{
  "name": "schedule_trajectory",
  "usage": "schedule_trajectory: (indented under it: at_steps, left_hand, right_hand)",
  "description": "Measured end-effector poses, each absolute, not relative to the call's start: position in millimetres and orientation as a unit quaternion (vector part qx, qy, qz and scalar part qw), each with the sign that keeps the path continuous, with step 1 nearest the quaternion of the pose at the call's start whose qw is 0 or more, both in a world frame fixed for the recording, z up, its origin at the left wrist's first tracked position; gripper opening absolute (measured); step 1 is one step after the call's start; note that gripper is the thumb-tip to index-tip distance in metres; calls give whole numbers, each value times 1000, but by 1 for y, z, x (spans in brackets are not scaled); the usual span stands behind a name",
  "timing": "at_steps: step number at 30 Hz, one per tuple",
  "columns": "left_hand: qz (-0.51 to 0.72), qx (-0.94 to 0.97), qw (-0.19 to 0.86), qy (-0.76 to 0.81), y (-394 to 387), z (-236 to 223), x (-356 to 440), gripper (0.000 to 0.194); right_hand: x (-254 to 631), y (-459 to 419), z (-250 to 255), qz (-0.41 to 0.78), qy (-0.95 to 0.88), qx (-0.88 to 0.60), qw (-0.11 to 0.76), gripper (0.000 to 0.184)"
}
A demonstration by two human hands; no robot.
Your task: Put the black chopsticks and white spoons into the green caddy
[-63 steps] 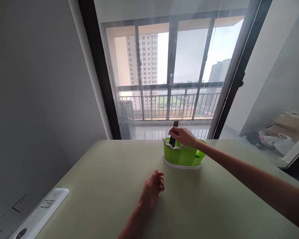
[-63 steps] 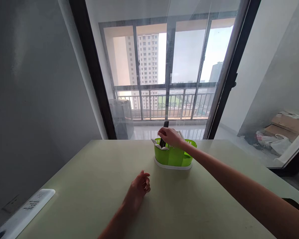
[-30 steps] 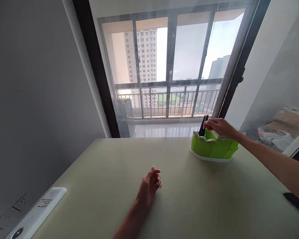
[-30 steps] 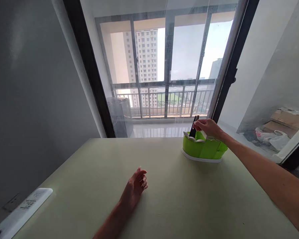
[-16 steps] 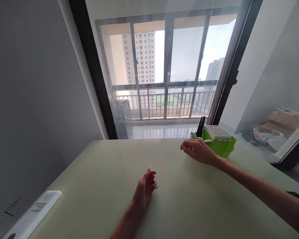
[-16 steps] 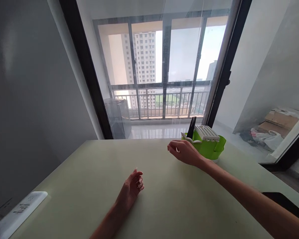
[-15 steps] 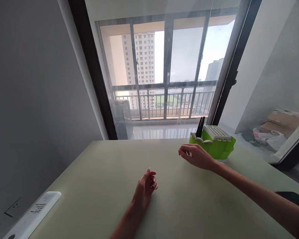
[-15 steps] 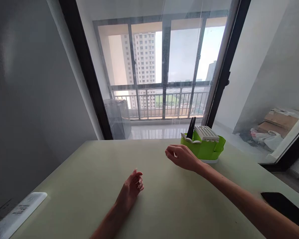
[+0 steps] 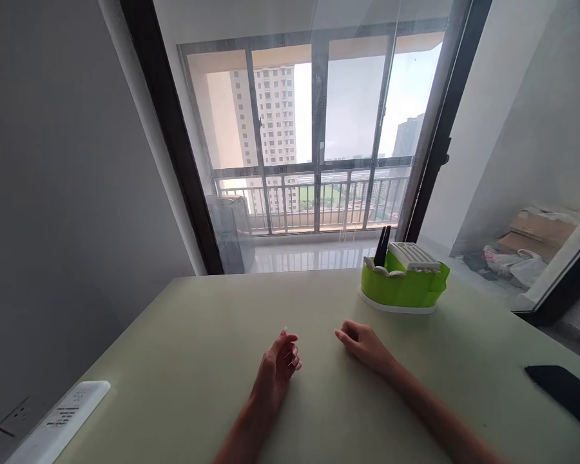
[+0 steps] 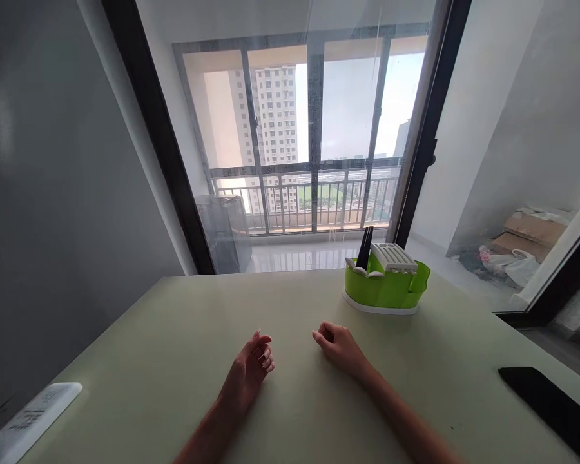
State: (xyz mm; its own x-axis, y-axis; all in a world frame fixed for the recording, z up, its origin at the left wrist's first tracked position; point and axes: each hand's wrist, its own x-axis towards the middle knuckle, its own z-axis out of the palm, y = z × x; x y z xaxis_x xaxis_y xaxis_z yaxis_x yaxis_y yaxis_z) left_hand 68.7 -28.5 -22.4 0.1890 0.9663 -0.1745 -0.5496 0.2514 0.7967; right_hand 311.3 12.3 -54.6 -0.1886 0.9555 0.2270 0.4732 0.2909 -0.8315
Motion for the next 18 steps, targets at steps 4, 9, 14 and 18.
schedule_trajectory:
  at_steps: [4, 9, 14, 18]
  left_hand:
    - [533, 291, 713, 351, -28, -18, 69, 36]
    - [535, 282, 713, 354, -28, -16, 70, 34]
    - [536, 284, 714, 350, -27, -17, 68, 34]
    - [532, 287, 714, 354, -27, -18, 68, 35]
  right_hand:
    - [310, 9, -57, 317, -693, -511, 398, 42]
    - [308, 5, -55, 316, -689, -512, 403, 41]
    - [308, 6, -56, 319, -686, -515, 404, 41]
    - [308, 6, -58, 318, -685, -514, 407, 43]
